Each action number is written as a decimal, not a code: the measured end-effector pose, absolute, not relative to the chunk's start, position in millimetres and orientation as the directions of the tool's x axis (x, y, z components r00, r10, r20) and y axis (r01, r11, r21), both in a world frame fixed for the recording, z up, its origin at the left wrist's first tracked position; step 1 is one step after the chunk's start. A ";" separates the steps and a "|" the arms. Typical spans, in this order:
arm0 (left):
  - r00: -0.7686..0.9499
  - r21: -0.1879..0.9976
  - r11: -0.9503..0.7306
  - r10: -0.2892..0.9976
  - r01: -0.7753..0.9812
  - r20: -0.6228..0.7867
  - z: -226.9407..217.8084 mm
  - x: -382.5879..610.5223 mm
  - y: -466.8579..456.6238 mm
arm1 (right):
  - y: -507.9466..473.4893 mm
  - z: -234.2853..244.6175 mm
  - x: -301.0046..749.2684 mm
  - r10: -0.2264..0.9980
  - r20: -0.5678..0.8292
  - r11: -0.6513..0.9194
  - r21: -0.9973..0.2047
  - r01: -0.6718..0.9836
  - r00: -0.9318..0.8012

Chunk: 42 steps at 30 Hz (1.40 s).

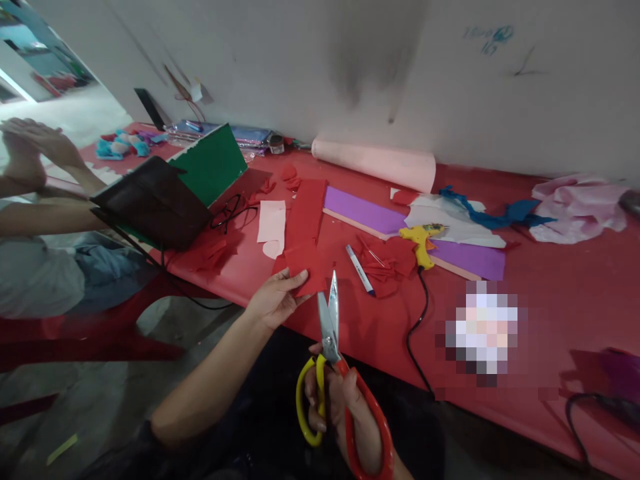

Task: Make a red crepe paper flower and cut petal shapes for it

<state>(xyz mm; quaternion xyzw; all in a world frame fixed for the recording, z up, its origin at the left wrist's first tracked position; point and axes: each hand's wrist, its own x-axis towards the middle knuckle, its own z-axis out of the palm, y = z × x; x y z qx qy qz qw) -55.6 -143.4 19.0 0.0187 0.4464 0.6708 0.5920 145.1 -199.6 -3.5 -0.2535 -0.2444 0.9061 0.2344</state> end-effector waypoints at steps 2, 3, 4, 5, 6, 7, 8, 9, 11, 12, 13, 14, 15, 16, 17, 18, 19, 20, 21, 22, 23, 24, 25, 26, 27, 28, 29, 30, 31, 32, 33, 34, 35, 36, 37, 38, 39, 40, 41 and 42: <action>-0.295 0.643 0.110 0.821 -0.758 -0.488 20.2 -54.9 -144.8 | -195.1 1.3 144.2 0.536 -0.356 -0.785 -0.544 -0.297 -0.765; -0.295 0.652 0.112 0.826 -0.750 -0.481 21.0 -54.7 -145.3 | -192.8 3.9 144.0 0.529 -0.363 -0.792 -0.536 -0.293 -0.767; -0.296 0.658 0.110 0.829 -0.745 -0.474 22.2 -54.6 -145.8 | -190.7 6.4 144.1 0.523 -0.368 -0.797 -0.532 -0.288 -0.769; -0.301 0.663 0.103 0.832 -0.742 -0.466 23.6 -54.5 -146.2 | -189.0 8.9 144.3 0.520 -0.370 -0.798 -0.532 -0.283 -0.769; -0.306 0.666 0.092 0.836 -0.740 -0.456 25.2 -54.3 -146.4 | -187.7 11.0 144.8 0.522 -0.373 -0.796 -0.536 -0.281 -0.767; -0.309 0.669 0.080 0.842 -0.739 -0.442 26.8 -54.1 -146.7 | -187.0 12.9 145.3 0.523 -0.376 -0.795 -0.539 -0.279 -0.765; -0.311 0.670 0.067 0.849 -0.739 -0.428 28.4 -53.9 -146.8 | -186.8 14.4 145.8 0.527 -0.381 -0.793 -0.541 -0.278 -0.760; -0.312 0.670 0.054 0.855 -0.740 -0.414 29.7 -53.5 -147.0 | -187.0 15.7 146.3 0.529 -0.389 -0.794 -0.541 -0.277 -0.754; -0.315 0.671 0.038 0.862 -0.740 -0.396 31.2 -52.9 -147.2 | -188.5 17.1 147.0 0.529 -0.412 -0.799 -0.536 -0.272 -0.742; -0.316 0.671 0.034 0.864 -0.741 -0.392 31.5 -52.7 -147.4 | -189.5 17.3 147.3 0.525 -0.422 -0.803 -0.533 -0.266 -0.739; -0.317 0.671 0.031 0.865 -0.741 -0.390 31.7 -52.6 -147.6 | -190.5 17.2 147.5 0.525 -0.430 -0.805 -0.532 -0.263 -0.735; -0.318 0.669 0.028 0.865 -0.742 -0.389 31.8 -52.5 -147.9 | -191.4 16.8 147.8 0.528 -0.438 -0.805 -0.532 -0.264 -0.728; -0.319 0.668 0.026 0.865 -0.743 -0.389 31.9 -52.5 -148.2 | -192.2 16.1 148.1 0.532 -0.444 -0.804 -0.532 -0.265 -0.721; -0.318 0.668 0.026 0.864 -0.744 -0.389 32.1 -52.5 -148.6 | -192.8 15.1 148.6 0.536 -0.448 -0.802 -0.535 -0.265 -0.716; -0.316 0.667 0.028 0.865 -0.745 -0.390 32.6 -52.6 -149.0 | -193.1 13.9 149.1 0.537 -0.448 -0.799 -0.541 -0.262 -0.715; -0.313 0.667 0.032 0.865 -0.745 -0.391 33.1 -52.7 -149.4 | -193.3 12.4 149.8 0.535 -0.445 -0.797 -0.548 -0.254 -0.718; -0.311 0.668 0.035 0.866 -0.743 -0.392 33.7 -52.8 -149.8 | -193.3 10.9 150.5 0.527 -0.439 -0.796 -0.555 -0.241 -0.728; -0.310 0.670 0.037 0.867 -0.741 -0.391 34.3 -52.9 -150.1 | -193.3 9.4 151.4 0.516 -0.432 -0.796 -0.561 -0.228 -0.739; -0.311 0.674 0.038 0.867 -0.738 -0.389 34.8 -53.0 -150.5 | -193.3 8.3 152.2 0.509 -0.425 -0.796 -0.563 -0.221 -0.748; -0.313 0.679 0.037 0.867 -0.733 -0.387 35.1 -53.0 -150.9 | -193.5 7.7 152.9 0.504 -0.421 -0.799 -0.560 -0.221 -0.754; -0.316 0.684 0.037 0.868 -0.729 -0.383 35.3 -53.0 -151.2 | -193.7 7.8 153.6 0.501 -0.418 -0.803 -0.551 -0.227 -0.758; -0.316 0.689 0.036 0.870 -0.724 -0.378 35.3 -52.9 -151.6 | -194.1 8.6 154.0 0.498 -0.416 -0.809 -0.539 -0.235 -0.761; -0.312 0.694 0.038 0.875 -0.719 -0.371 35.2 -52.7 -152.1 | -194.4 10.2 154.1 0.493 -0.414 -0.816 -0.526 -0.241 -0.765; -0.305 0.698 0.042 0.879 -0.715 -0.366 35.1 -52.4 -152.6 | -194.5 12.2 153.9 0.487 -0.413 -0.822 -0.513 -0.245 -0.770; -0.292 0.700 0.051 0.885 -0.712 -0.362 35.0 -52.0 -153.2 | -194.3 14.6 153.4 0.481 -0.412 -0.828 -0.503 -0.247 -0.774; -0.274 0.703 0.065 0.892 -0.708 -0.359 35.1 -51.5 -153.9 | -193.6 17.0 152.6 0.476 -0.410 -0.832 -0.497 -0.247 -0.778; -0.251 0.705 0.086 0.898 -0.704 -0.360 35.2 -50.9 -154.7 | -192.4 19.1 151.5 0.477 -0.408 -0.833 -0.494 -0.251 -0.779; -0.226 0.706 0.108 0.904 -0.700 -0.363 35.5 -50.1 -155.4 | -190.8 20.9 150.2 0.478 -0.404 -0.832 -0.492 -0.256 -0.780; -0.203 0.708 0.129 0.909 -0.694 -0.364 35.8 -49.2 -156.1 | -188.7 22.2 148.9 0.481 -0.400 -0.830 -0.493 -0.259 -0.780; -0.184 0.711 0.143 0.914 -0.688 -0.362 36.0 -48.2 -156.8 | -186.5 23.2 147.7 0.485 -0.397 -0.828 -0.496 -0.263 -0.779; -0.176 0.715 0.148 0.917 -0.683 -0.358 36.3 -47.2 -157.3 | -184.2 23.8 146.6 0.486 -0.394 -0.826 -0.499 -0.263 -0.780; -0.176 0.719 0.147 0.919 -0.679 -0.354 36.3 -46.1 -157.7 | -182.2 24.2 145.7 0.488 -0.392 -0.824 -0.502 -0.263 -0.780; -0.183 0.723 0.141 0.919 -0.677 -0.350 36.3 -45.2 -157.9 | -180.6 24.5 145.0 0.490 -0.390 -0.822 -0.505 -0.263 -0.780; -0.192 0.725 0.133 0.918 -0.676 -0.347 36.2 -44.3 -158.1 | -179.7 24.8 144.6 0.492 -0.390 -0.820 -0.507 -0.264 -0.779; -0.199 0.726 0.126 0.917 -0.676 -0.344 36.0 -43.6 -158.1 | -179.4 25.1 144.3 0.498 -0.390 -0.818 -0.509 -0.269 -0.774; -0.203 0.725 0.121 0.917 -0.678 -0.343 35.8 -43.0 -158.1 | -179.7 25.1 144.2 0.506 -0.392 -0.814 -0.511 -0.276 -0.768; -0.204 0.723 0.119 0.917 -0.681 -0.343 35.7 -42.6 -158.0 | -180.5 24.9 144.3 0.514 -0.394 -0.811 -0.513 -0.281 -0.762; -0.203 0.719 0.117 0.917 -0.685 -0.343 35.6 -42.3 -157.9 | -181.6 24.1 144.5 0.522 -0.394 -0.806 -0.517 -0.287 -0.757; -0.201 0.715 0.117 0.917 -0.689 -0.344 35.5 -42.2 -157.8 | -182.9 22.7 144.8 0.527 -0.393 -0.803 -0.520 -0.290 -0.754; -0.201 0.712 0.119 0.916 -0.692 -0.347 35.4 -42.2 -157.8 | -184.1 20.7 145.1 0.530 -0.389 -0.800 -0.523 -0.293 -0.753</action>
